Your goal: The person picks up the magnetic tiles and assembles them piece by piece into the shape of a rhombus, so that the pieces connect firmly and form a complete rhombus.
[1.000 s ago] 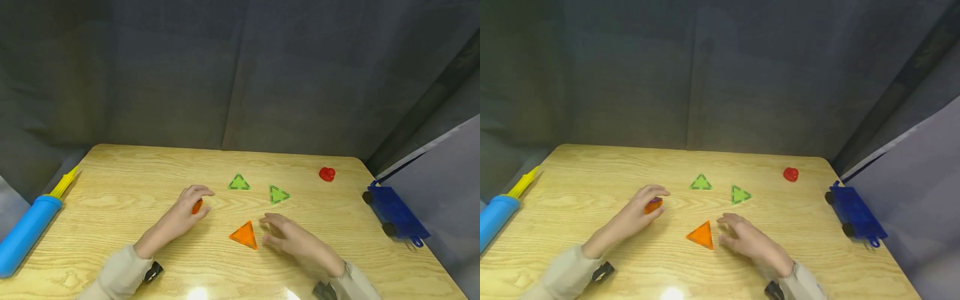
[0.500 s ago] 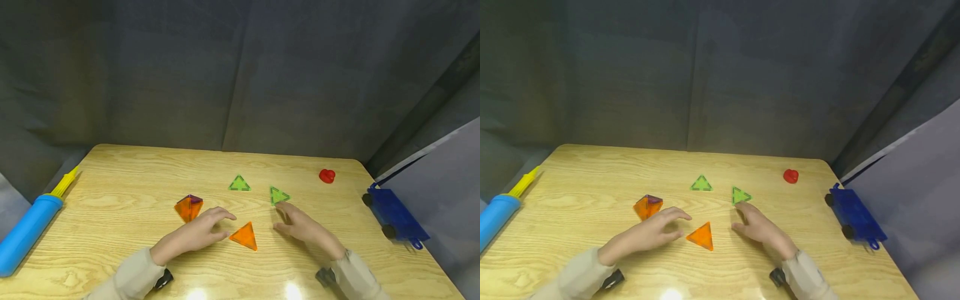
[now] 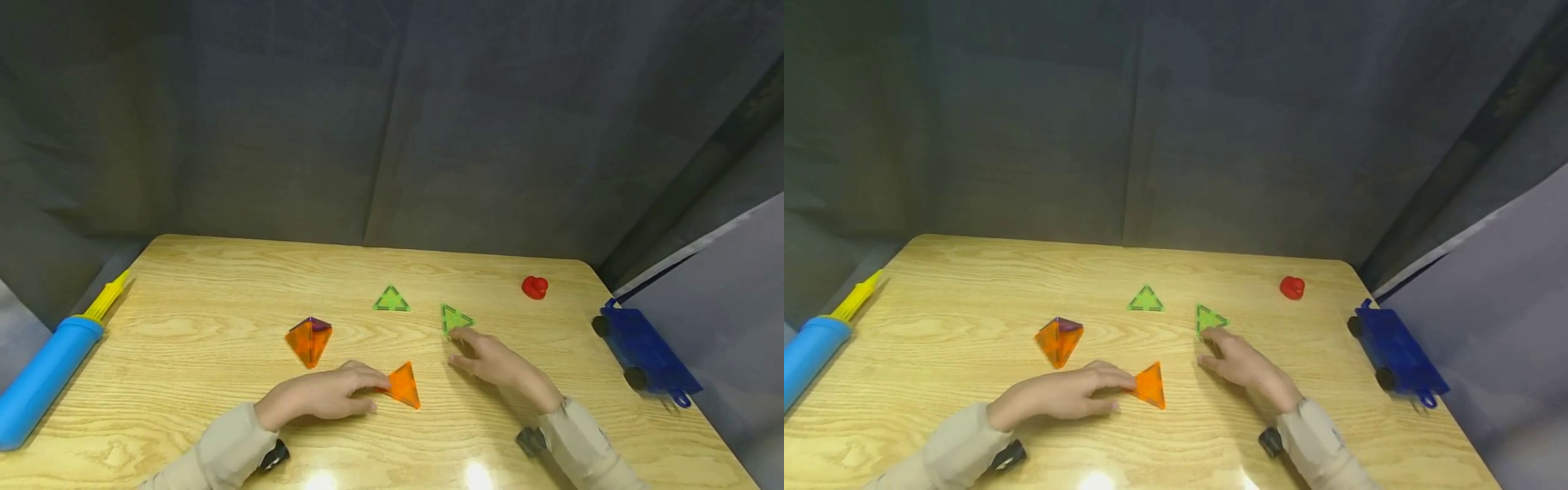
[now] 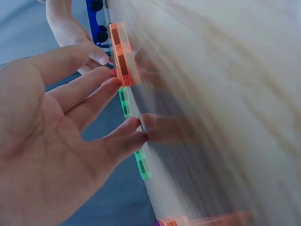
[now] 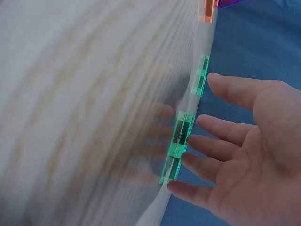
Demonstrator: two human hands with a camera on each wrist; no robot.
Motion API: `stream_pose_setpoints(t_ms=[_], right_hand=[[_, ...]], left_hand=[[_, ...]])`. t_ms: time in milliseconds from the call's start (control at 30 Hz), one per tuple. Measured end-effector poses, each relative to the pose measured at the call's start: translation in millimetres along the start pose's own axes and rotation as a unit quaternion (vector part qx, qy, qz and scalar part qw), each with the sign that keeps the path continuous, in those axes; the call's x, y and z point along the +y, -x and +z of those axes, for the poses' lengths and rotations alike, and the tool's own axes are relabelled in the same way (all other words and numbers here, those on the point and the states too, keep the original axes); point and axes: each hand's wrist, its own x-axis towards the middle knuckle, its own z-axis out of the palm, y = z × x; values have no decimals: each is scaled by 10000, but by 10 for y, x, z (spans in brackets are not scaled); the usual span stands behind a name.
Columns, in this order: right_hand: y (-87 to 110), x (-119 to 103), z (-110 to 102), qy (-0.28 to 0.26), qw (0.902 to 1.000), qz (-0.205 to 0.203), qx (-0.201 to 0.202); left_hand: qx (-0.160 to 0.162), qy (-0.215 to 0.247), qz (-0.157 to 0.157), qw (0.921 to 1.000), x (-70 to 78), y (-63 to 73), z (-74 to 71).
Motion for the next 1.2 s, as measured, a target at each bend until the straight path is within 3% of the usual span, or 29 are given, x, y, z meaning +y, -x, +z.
stream_pose_setpoints(t_ms=[200,600,833,1200], right_hand=[[3,-16,-1,108,9999,70,0],[118,-34,4,-21,9999,149,15],[187,-57,-8,106,9998,-24,149],[230,-47,-19,11,9994,-308,179]], left_hand=[[-55,-204,21,9998,12,-3,1],[-166,-128,-134,9997,51,10,-17],[-191,73,-234,9995,77,26,-26],[-152,4,-139,9998,81,3,-40]])
